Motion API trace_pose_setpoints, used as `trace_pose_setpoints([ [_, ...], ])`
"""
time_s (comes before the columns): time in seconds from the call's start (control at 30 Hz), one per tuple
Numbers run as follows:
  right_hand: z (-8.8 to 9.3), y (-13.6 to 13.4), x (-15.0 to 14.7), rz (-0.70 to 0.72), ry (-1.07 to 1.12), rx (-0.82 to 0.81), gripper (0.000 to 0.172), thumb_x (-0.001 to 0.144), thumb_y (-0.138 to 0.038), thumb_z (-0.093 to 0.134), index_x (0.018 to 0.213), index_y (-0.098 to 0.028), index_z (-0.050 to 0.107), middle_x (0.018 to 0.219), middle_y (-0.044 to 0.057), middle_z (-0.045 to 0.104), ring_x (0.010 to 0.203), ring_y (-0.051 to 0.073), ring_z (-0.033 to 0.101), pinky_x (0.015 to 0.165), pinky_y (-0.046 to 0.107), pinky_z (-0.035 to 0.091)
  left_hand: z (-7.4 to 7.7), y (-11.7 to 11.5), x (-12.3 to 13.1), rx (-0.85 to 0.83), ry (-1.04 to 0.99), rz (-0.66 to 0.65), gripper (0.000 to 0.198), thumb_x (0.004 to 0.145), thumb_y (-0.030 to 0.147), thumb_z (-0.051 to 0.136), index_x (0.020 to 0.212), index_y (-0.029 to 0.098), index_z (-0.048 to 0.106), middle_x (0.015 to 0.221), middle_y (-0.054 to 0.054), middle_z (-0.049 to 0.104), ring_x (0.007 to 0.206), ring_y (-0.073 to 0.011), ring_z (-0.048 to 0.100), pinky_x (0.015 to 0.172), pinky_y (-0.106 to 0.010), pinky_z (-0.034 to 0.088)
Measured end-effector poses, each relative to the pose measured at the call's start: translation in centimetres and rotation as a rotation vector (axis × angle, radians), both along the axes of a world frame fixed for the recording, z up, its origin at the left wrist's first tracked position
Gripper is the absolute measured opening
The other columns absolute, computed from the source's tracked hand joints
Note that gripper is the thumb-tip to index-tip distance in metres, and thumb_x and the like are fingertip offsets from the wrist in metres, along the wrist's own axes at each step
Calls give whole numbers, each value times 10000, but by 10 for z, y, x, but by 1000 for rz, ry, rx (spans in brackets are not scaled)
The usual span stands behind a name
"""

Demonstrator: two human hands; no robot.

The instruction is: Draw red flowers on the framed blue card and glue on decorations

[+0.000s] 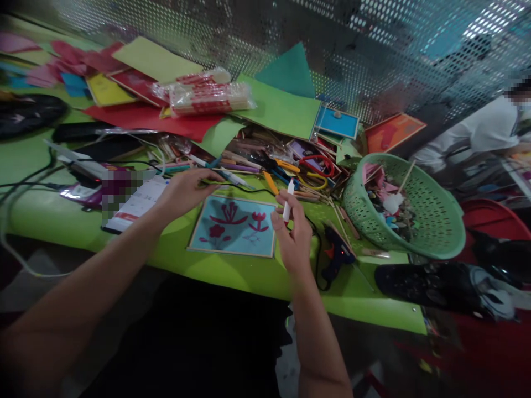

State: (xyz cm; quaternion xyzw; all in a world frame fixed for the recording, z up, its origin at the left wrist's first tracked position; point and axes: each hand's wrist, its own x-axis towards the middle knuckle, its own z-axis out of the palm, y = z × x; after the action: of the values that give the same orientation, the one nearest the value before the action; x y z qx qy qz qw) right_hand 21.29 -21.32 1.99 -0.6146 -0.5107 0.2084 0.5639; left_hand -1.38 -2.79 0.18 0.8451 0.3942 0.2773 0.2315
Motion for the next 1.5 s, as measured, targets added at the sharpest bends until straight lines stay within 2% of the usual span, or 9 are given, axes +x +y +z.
trace_pose_setpoints([
  [0.1,2,-2,-2,11,25,25,348,1032,-366,572,1369,-302,633,1406,82,680,1248,242,672,1026,430,562,0,4,-7,82,47,117,239,954,313,567,1050,231,770,1101,-82,792,1076,-287,694,1006,-426,494],
  [0.2,5,-5,-5,27,72,59,336,1051,-334,529,1365,-308,648,1402,79,678,1252,238,670,1011,417,572,-4,5,-7,130,126,155,225,945,295,578,1027,239,779,1059,-85,794,1070,-299,689,1008,-445,486],
  [0.33,6,-10,-6,46,135,69,339,1041,-311,547,1357,-307,669,1345,81,701,1159,235,693,954,407,584,-8,3,4,170,238,112,209,926,277,599,997,235,791,1062,-92,787,1099,-313,672,1013,-457,477],
  [0.57,3,-22,-3,39,138,57,328,1022,-310,571,1312,-358,719,1054,30,722,944,199,671,848,364,567,-4,1,20,211,383,74,173,908,213,607,940,203,776,1062,-133,759,1099,-339,658,968,-474,483],
  [0.73,7,-27,-5,106,195,51,342,1029,-307,560,1328,-370,715,1046,26,715,931,193,659,811,345,556,2,-4,27,242,434,64,224,962,211,534,887,199,745,1024,-135,751,1058,-322,668,956,-475,471],
  [0.87,12,-31,-8,153,240,13,336,1045,-329,549,1338,-352,712,1042,36,719,943,199,654,818,351,546,-1,-4,27,236,433,55,220,954,225,525,866,191,723,1025,-140,740,1035,-321,662,924,-467,480],
  [1.13,15,-30,-8,275,342,-108,338,1058,-316,529,1346,-360,701,975,20,700,881,173,628,802,319,518,-2,-2,19,115,233,21,211,994,319,500,946,204,671,1032,-122,744,1046,-314,679,994,-466,473],
  [1.37,7,-17,-7,226,434,-140,276,991,-311,607,1242,-289,718,905,16,723,818,166,655,709,281,508,10,-17,17,-166,-84,-100,252,968,433,576,1005,214,695,972,-53,765,887,-226,709,807,-319,526],
  [1.5,7,-9,-11,178,439,-111,244,967,-265,614,1157,-254,768,846,21,731,775,164,658,675,281,509,10,-25,19,-343,-251,-194,258,949,431,616,1003,196,707,949,-58,757,863,-194,699,788,-299,542],
])
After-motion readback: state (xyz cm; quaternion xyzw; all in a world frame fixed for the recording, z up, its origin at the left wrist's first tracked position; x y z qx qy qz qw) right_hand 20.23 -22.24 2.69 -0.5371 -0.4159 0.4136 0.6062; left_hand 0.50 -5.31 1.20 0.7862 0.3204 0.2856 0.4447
